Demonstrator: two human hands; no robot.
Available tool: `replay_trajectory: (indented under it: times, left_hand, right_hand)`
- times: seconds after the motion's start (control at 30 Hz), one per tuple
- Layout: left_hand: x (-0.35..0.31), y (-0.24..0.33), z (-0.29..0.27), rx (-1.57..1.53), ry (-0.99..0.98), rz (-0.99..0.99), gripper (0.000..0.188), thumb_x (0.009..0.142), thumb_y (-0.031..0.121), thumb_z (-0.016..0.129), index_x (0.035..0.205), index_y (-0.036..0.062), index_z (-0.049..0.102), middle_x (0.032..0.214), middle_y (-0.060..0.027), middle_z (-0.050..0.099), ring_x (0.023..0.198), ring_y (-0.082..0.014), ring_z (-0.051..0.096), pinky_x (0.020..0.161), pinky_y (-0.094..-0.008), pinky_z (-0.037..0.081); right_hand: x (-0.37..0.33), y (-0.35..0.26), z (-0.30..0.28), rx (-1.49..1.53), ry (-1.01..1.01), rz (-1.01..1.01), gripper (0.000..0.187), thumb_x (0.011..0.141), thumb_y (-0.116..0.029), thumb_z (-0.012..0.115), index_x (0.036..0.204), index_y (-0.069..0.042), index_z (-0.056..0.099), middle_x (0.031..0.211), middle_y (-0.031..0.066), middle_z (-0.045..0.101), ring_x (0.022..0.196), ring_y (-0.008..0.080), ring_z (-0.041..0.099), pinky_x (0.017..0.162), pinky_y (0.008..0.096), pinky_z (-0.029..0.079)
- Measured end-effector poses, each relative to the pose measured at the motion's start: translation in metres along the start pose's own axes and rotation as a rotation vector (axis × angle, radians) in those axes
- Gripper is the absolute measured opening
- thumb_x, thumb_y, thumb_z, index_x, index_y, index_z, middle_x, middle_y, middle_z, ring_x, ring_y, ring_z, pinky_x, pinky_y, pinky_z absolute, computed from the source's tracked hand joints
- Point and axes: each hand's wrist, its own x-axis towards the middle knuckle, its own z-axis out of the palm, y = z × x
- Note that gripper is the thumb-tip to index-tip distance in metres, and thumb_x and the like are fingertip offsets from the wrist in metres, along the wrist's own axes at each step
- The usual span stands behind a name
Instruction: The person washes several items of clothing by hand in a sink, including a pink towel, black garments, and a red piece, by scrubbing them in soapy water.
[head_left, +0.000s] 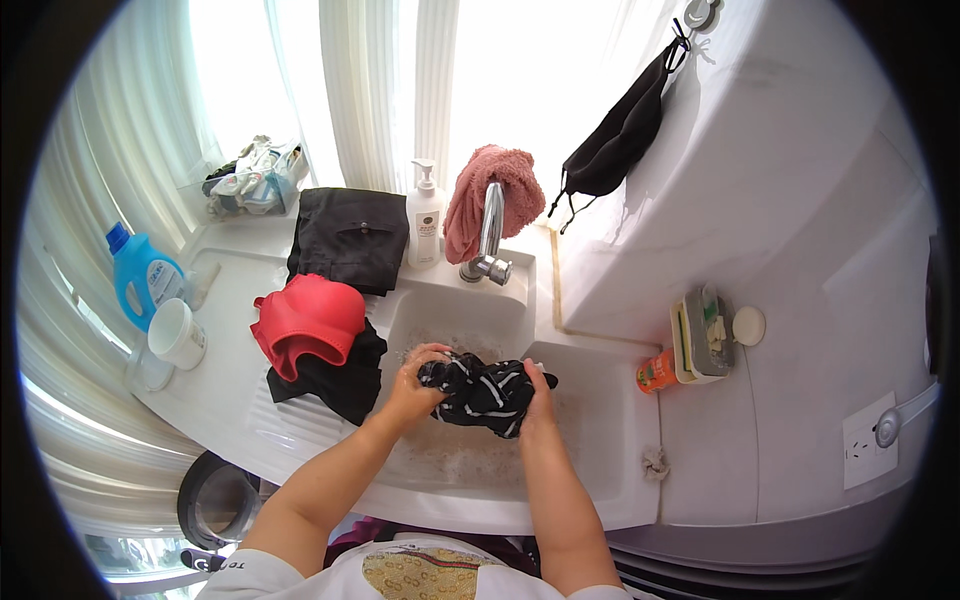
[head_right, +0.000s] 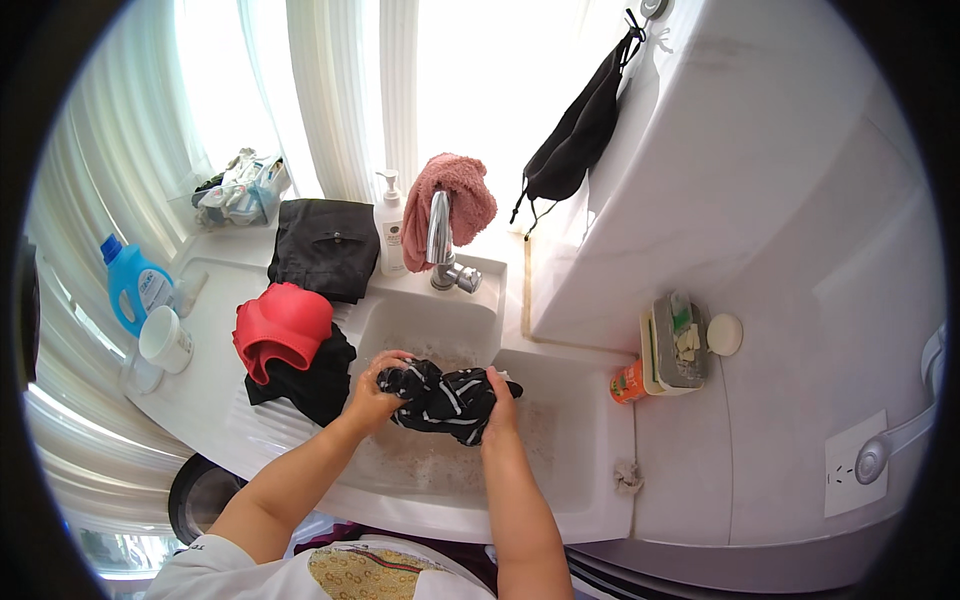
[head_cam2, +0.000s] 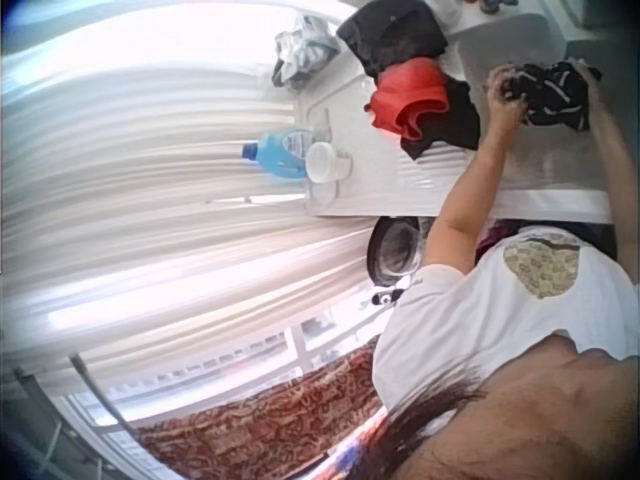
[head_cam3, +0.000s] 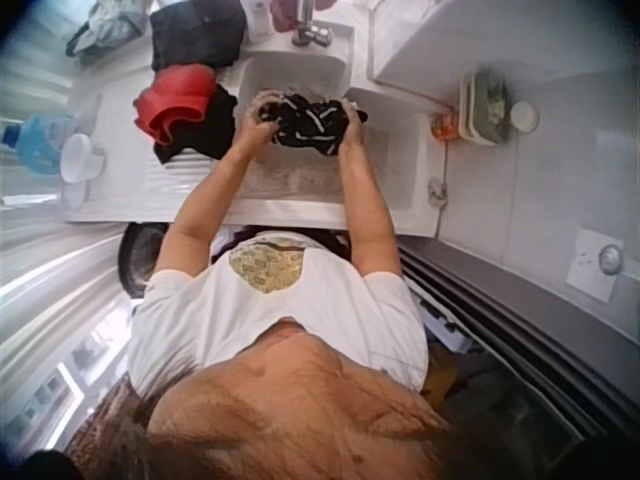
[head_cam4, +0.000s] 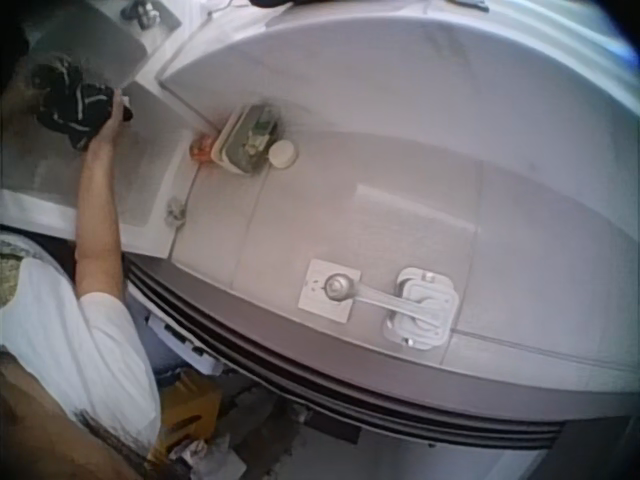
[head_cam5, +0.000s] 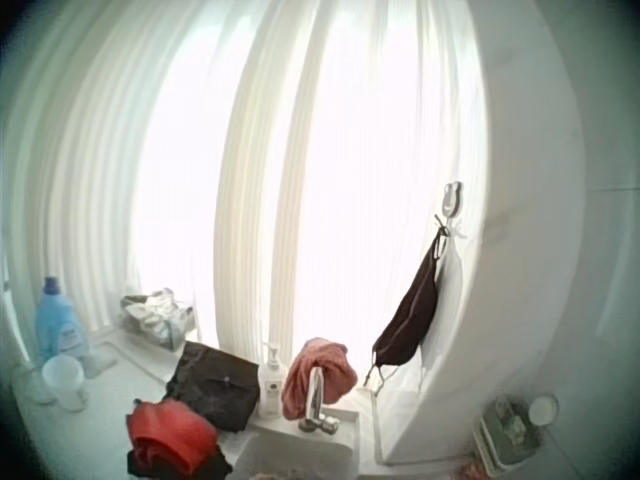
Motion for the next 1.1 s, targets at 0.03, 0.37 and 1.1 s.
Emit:
replay_trajectory:
  times: [0.03,0.37,1.1]
  left_hand:
    - [-0.003,0.008,-0.003,0.106,-0.104,0.117,0.04,0.059,-0.001,0.076,0.094,0.0132,0.063,0.121,-0.0113,0.055,0.122,-0.0325,0.049,0.099,-0.0441,0.042]
    - [-0.022,0.008,0.006,0.405,-0.463,0.441,0.051,0.051,0.003,0.074,0.099,0.014,0.06,0.129,-0.0129,0.045,0.128,-0.0418,0.036,0.105,-0.0498,0.034]
    - [0.003,0.011,0.012,-0.799,0.308,-0.674,0.024,0.074,-0.004,0.051,0.092,0.0049,0.063,0.094,-0.0099,0.061,0.09,-0.0218,0.061,0.081,-0.0342,0.052]
  right_hand:
    - [0.0,-0.001,0.0,-0.012,-0.024,0.021,0.041,0.08,-0.041,0.068,0.097,-0.004,0.063,0.092,0.0123,0.069,0.078,0.0255,0.068,0.074,0.0366,0.057]
    - [0.013,-0.006,0.01,-0.208,0.034,-0.109,0.016,0.075,-0.007,0.072,0.087,-0.005,0.063,0.081,0.0071,0.065,0.07,0.0205,0.065,0.062,0.0341,0.055]
    - [-0.013,0.009,0.041,0.137,0.101,-0.153,0.03,0.083,-0.024,0.067,0.105,-0.005,0.059,0.1,0.0107,0.066,0.09,0.025,0.067,0.079,0.0388,0.056]
